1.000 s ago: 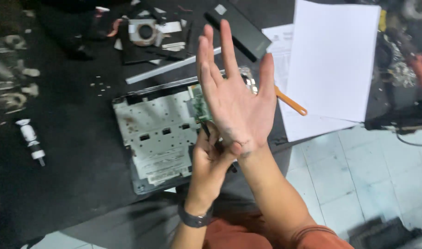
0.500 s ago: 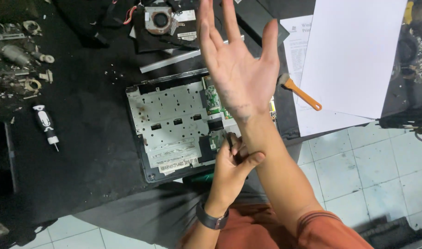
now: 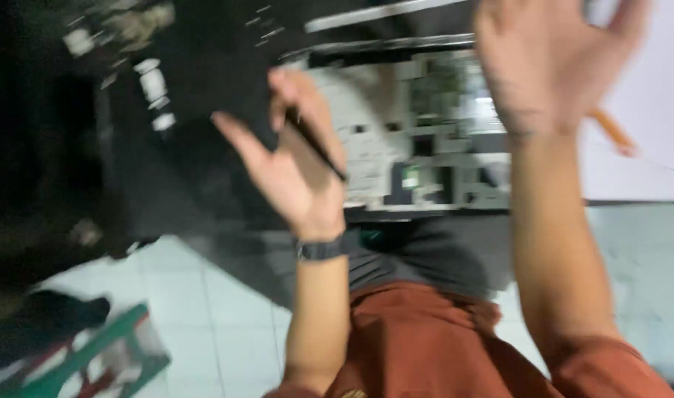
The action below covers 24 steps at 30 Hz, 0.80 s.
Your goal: Disassembling a laptop and cleaning its internal components using a screwdriver and a brush.
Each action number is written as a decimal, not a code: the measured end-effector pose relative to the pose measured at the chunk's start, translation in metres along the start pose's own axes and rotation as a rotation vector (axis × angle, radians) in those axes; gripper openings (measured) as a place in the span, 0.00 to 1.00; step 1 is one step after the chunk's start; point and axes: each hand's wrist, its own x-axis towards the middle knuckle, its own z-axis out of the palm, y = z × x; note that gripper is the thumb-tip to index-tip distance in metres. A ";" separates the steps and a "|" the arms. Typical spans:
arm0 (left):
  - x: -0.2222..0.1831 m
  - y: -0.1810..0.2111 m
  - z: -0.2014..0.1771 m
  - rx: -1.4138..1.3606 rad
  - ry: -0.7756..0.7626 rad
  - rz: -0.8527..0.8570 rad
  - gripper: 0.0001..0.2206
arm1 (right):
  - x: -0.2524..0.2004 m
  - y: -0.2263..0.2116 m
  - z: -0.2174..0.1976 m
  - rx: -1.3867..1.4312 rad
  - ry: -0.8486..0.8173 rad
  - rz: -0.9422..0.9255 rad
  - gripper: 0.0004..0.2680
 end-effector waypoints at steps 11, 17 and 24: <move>0.033 0.001 0.020 -0.165 -0.129 0.077 0.18 | -0.022 0.054 0.075 -0.340 0.254 0.045 0.19; -0.005 -0.061 0.021 1.690 -0.082 -0.007 0.22 | -0.082 0.076 0.075 -1.893 -0.019 0.171 0.30; -0.032 -0.064 0.009 1.883 -0.068 -0.217 0.17 | -0.128 0.068 0.069 -1.822 0.052 0.414 0.13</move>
